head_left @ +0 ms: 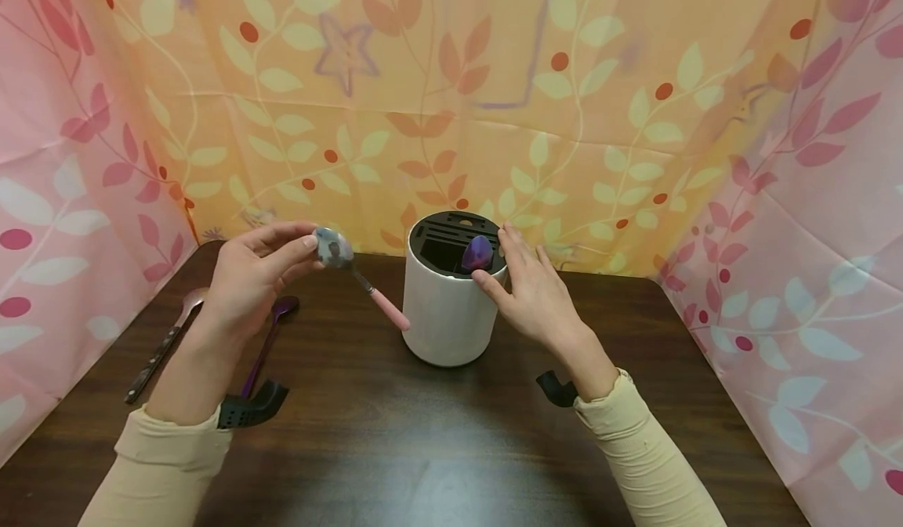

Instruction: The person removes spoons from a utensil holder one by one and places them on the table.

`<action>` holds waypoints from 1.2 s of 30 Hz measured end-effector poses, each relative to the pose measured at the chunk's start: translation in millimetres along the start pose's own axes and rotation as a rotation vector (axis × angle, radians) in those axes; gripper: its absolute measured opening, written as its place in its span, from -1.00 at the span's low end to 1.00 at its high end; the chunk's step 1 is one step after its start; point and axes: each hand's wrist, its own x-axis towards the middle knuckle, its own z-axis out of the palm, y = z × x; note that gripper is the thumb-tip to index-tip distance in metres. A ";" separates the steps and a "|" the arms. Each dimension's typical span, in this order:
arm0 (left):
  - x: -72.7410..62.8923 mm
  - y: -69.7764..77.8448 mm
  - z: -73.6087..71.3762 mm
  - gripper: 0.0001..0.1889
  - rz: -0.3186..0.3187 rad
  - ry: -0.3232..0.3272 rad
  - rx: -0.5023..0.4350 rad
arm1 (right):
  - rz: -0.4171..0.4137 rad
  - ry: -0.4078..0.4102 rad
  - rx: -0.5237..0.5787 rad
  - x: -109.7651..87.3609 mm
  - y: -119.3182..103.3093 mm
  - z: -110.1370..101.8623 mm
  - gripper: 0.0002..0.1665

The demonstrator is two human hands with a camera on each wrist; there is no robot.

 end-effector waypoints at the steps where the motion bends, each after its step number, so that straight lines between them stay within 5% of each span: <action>1: 0.5 -2.5 -1.8 -0.86 -0.020 -0.002 0.020 | 0.000 -0.001 0.001 -0.1 0.0 -0.1 0.16; 9: 9.4 -22.3 -14.9 -0.80 -0.155 -0.039 0.195 | 0.001 0.002 0.003 -0.1 -0.2 0.1 0.16; 21: 31.5 -40.3 -50.2 -0.50 -0.414 -0.210 0.542 | -0.008 0.005 -0.008 -0.6 0.3 -0.6 0.14; 36: 54.5 -61.7 -83.1 -0.52 -0.605 -0.436 0.564 | -0.006 0.007 0.003 -0.5 0.1 0.2 0.15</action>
